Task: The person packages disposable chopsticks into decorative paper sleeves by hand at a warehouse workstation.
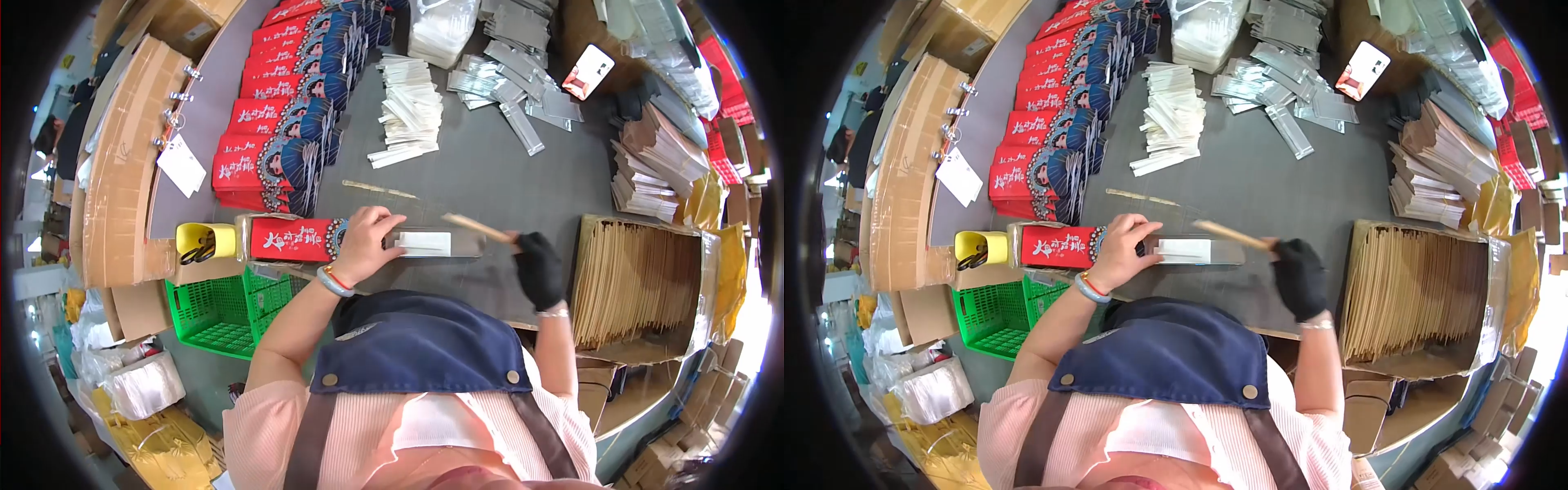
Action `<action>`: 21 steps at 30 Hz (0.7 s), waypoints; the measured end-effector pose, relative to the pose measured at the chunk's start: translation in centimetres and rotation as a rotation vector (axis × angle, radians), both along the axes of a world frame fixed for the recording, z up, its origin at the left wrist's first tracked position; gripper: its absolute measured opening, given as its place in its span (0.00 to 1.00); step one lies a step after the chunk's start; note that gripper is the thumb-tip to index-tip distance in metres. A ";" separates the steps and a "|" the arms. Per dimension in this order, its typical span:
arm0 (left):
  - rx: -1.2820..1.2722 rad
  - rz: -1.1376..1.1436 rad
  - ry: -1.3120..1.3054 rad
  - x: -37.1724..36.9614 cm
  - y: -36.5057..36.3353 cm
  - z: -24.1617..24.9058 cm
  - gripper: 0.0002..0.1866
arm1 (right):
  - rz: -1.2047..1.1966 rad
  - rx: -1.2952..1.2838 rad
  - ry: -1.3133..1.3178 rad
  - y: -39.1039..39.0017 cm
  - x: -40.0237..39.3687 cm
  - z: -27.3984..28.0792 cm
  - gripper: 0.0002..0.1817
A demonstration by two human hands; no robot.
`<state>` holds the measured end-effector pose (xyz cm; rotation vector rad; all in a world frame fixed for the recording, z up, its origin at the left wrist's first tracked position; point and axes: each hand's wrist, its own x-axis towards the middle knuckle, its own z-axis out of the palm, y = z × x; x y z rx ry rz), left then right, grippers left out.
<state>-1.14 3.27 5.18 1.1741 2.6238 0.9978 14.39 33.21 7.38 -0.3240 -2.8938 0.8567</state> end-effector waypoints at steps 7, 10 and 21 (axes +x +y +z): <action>-0.166 -0.032 -0.052 0.7 -2.8 -1.8 0.39 | 0.327 0.140 -0.061 -5.5 -4.9 -4.3 0.11; -0.155 -0.074 0.017 1.1 -0.9 -2.0 0.41 | 0.359 -0.036 0.060 -7.2 -5.8 -5.4 0.08; -0.127 -0.068 0.068 0.4 1.1 -2.8 0.40 | 0.167 -0.817 0.035 -11.6 -7.5 -6.9 0.20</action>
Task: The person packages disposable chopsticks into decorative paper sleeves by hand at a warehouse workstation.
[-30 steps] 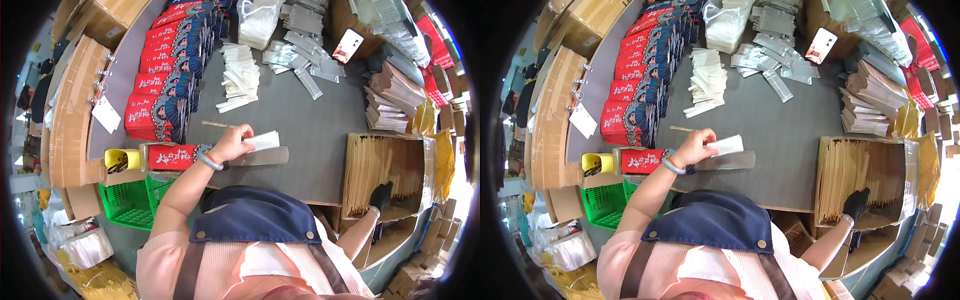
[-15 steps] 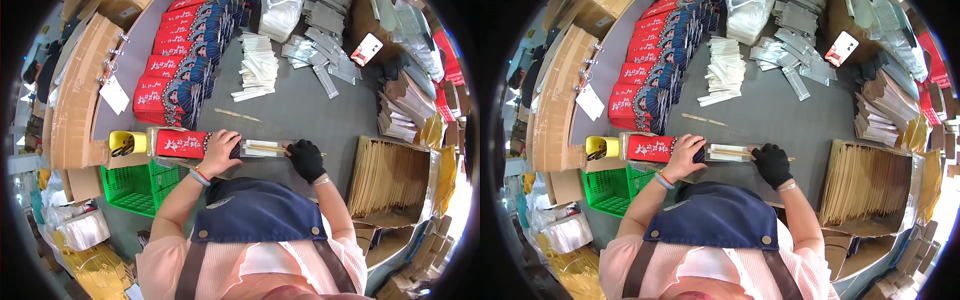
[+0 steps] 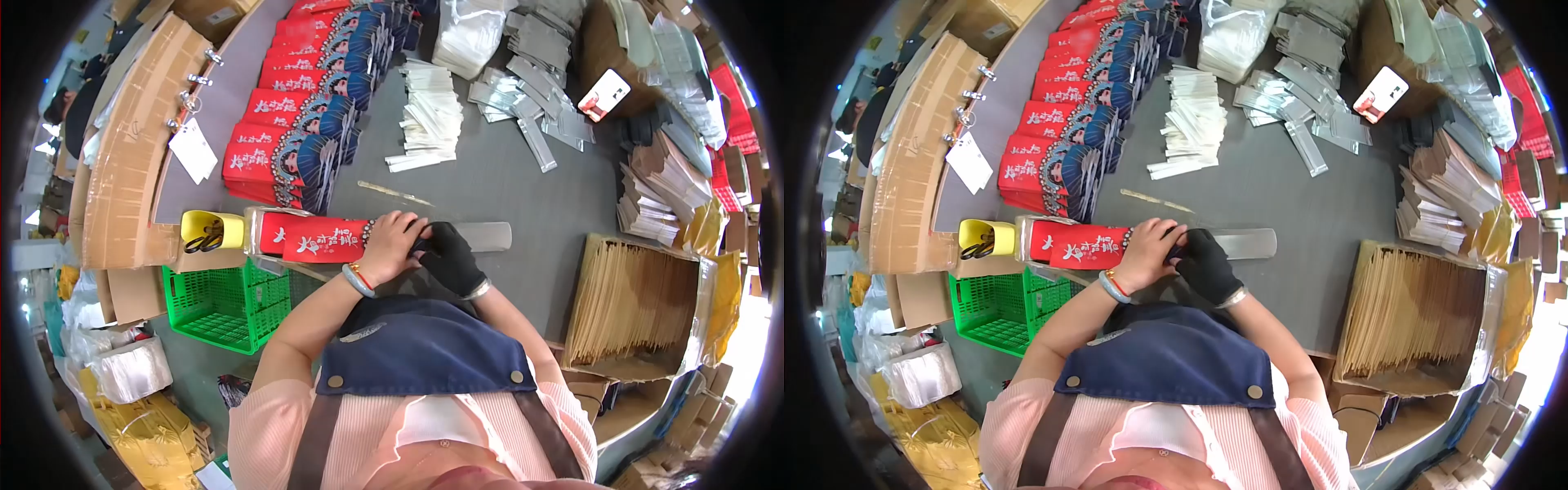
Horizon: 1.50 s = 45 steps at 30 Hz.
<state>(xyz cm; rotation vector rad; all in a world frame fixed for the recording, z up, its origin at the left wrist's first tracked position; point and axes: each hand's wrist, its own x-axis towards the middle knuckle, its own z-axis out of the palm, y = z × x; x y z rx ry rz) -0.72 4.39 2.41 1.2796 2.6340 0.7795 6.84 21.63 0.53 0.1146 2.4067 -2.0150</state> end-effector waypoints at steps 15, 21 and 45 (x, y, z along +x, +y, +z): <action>-0.057 -0.004 0.507 -13.1 -6.4 11.5 0.16 | -0.275 1.218 -0.084 10.9 4.1 1.5 0.32; 0.073 0.364 0.432 -11.5 -13.9 13.4 0.20 | -0.381 1.146 -0.177 10.2 4.8 0.4 0.38; 0.311 1.750 0.258 -32.1 -55.0 27.8 0.33 | -0.177 1.595 -0.206 8.5 3.9 2.8 0.23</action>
